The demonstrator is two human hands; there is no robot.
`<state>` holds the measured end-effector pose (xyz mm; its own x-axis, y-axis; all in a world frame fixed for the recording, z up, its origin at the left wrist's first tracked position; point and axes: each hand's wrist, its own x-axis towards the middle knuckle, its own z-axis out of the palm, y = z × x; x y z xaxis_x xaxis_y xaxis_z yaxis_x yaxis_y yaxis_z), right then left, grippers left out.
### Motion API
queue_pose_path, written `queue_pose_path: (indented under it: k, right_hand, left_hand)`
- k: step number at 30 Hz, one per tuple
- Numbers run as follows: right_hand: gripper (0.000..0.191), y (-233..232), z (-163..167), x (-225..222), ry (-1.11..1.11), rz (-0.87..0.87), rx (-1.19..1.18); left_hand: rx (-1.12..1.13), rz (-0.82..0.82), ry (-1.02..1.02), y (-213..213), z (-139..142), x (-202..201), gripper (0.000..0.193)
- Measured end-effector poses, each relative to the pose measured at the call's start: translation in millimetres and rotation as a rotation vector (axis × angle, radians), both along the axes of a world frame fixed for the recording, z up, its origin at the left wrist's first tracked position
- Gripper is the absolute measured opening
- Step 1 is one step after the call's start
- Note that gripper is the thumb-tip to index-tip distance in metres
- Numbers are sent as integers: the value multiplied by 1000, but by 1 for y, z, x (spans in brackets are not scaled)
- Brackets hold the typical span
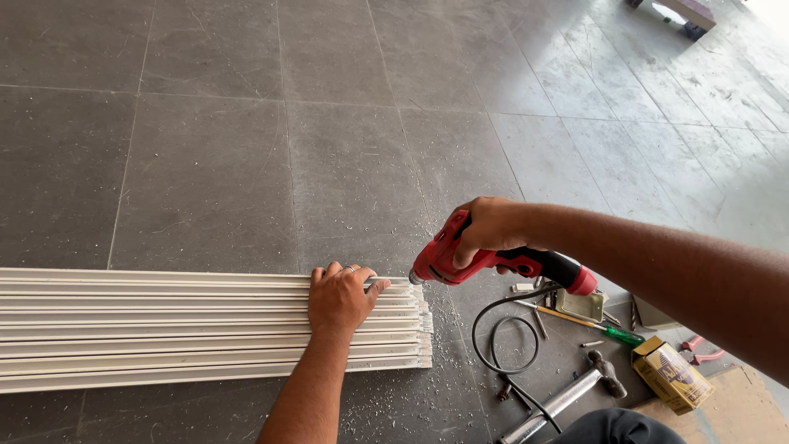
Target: The person sits on the floor and uses a red corded drill to make holes in a stack of white plastic strips. They then separate the stack and continue drilling individual strips one by one.
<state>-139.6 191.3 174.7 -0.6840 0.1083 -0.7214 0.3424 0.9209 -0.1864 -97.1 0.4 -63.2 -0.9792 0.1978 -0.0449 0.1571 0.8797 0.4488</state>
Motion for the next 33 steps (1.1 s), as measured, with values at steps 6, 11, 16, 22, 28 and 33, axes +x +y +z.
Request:
queue_pose_path:
  k: [6, 11, 16, 22, 28, 33]
  right_hand:
    - [59, -9, 1, 5, 21, 63, 50]
    - [64, -12, 1, 21, 80, 93, 81]
    - [64, -21, 1, 31, 77, 33, 118]
    - [63, -38, 5, 26, 54, 178, 251]
    - [62, -37, 12, 33, 96, 161, 177]
    - [63, -39, 5, 31, 72, 322, 310]
  left_hand:
    - [-11, -8, -8, -2, -4, 1, 50]
    - [6, -5, 9, -2, -5, -1, 50]
    - [6, 1, -26, -4, -3, -1, 51]
    - [15, -6, -17, -2, -4, -1, 50]
    - [29, -1, -5, -3, -6, -3, 50]
    - [14, 5, -14, 0, -5, -2, 49]
